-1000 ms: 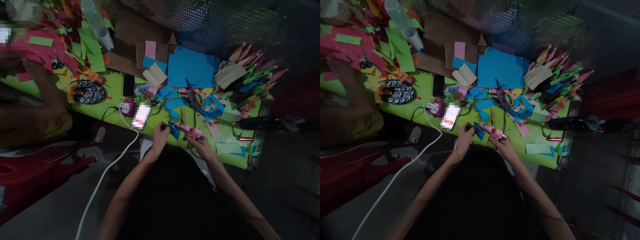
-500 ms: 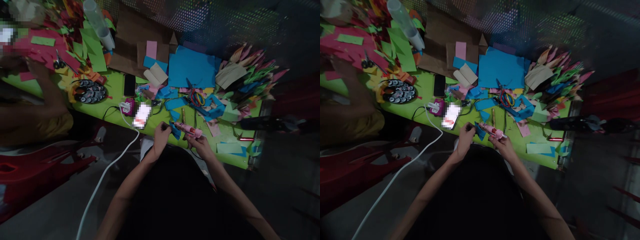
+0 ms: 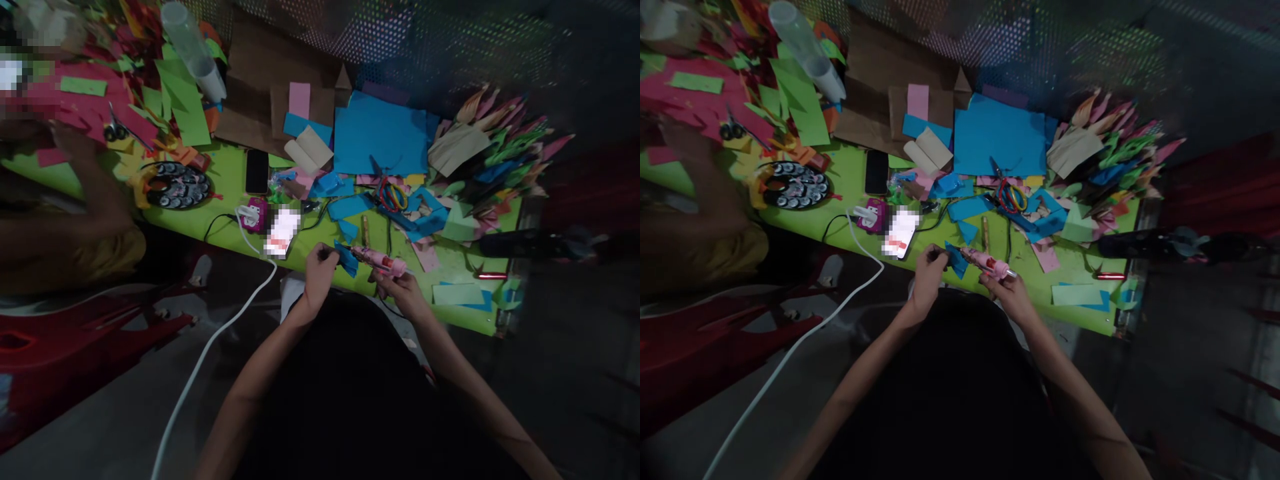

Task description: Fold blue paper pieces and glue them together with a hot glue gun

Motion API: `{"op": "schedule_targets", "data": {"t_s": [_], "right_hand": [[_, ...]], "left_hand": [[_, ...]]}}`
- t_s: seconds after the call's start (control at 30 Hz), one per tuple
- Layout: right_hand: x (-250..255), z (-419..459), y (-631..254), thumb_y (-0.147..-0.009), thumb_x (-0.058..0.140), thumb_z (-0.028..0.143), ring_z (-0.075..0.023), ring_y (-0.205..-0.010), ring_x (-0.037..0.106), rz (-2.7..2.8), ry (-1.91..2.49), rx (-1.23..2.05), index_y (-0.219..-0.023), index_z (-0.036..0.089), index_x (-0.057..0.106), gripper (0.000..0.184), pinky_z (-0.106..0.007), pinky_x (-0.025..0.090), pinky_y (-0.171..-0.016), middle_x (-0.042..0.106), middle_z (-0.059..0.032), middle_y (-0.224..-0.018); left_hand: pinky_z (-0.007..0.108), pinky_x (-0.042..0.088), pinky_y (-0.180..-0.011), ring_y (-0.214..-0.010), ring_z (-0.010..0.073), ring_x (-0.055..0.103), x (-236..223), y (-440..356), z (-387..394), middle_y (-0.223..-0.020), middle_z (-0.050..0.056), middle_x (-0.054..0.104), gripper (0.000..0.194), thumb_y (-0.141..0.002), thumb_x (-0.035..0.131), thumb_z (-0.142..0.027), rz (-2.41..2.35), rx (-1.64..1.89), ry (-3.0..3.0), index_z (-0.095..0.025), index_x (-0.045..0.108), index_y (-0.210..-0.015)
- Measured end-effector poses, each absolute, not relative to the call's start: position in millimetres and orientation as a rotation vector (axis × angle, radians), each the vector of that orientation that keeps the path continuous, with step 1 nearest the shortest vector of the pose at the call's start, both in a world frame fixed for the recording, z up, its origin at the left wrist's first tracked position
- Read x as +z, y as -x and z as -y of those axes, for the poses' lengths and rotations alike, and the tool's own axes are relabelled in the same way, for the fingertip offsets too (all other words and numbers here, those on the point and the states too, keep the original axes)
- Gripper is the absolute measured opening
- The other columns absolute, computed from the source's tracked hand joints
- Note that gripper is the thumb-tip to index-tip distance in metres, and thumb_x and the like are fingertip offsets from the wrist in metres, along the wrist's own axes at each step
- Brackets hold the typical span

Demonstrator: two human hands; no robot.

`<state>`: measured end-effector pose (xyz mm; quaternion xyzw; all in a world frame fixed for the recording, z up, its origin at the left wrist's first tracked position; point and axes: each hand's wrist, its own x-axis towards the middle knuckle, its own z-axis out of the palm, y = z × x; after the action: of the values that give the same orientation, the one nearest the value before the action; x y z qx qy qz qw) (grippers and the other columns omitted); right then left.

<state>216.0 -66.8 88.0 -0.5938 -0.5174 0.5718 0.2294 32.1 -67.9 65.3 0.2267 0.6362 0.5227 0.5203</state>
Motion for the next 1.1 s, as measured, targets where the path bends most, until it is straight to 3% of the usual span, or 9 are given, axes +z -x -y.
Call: {"op": "schedule_targets", "data": {"t_s": [0.27,0.53,0.93,1.1], "right_hand": [[91.5,65.1,-212.8,-0.072,0.071,0.061,-0.014,-0.047,0.047,1.413,1.609,1.595,-0.093,0.015,0.073,0.05,-0.027,0.04,-0.049,0.049,0.0038,-0.047],[92.6,66.3,-216.8,-0.074,0.068,0.062,-0.0137,-0.047,0.046,1.43,1.632,1.58,-0.078,0.017,0.069,0.045,-0.028,0.039,-0.048,0.05,0.0029,-0.048],[92.5,66.8,-218.4,-0.071,0.071,0.061,-0.0133,-0.048,0.046,1.355,1.678,1.576,-0.076,0.017,0.067,0.045,-0.028,0.037,-0.05,0.049,0.0031,-0.048],[91.5,67.3,-220.3,-0.072,0.069,0.064,-0.013,-0.048,0.045,1.382,1.671,1.568,-0.063,0.02,0.059,0.047,-0.028,0.035,-0.049,0.049,0.0025,-0.046]], "left_hand": [[0.025,0.036,-0.06,-0.058,0.0101,0.042,60.8,-32.3,68.9,-0.059,-0.006,0.046,0.018,-0.074,0.059,-0.021,-1.518,1.26,-0.579,-0.02,0.047,-0.061],[0.025,0.038,-0.059,-0.059,0.011,0.048,60.0,-31.0,67.0,-0.059,-0.004,0.052,0.014,-0.074,0.061,-0.025,-1.493,1.269,-0.563,-0.02,0.054,-0.064],[0.025,0.04,-0.06,-0.06,0.0114,0.05,54.8,-30.1,65.6,-0.059,-0.003,0.053,0.015,-0.075,0.063,-0.029,-1.484,1.288,-0.57,-0.02,0.055,-0.066],[0.025,0.042,-0.061,-0.06,0.0114,0.051,53.6,-29.9,64.6,-0.06,-0.004,0.054,0.016,-0.077,0.064,-0.03,-1.472,1.293,-0.557,-0.019,0.057,-0.068]]}}
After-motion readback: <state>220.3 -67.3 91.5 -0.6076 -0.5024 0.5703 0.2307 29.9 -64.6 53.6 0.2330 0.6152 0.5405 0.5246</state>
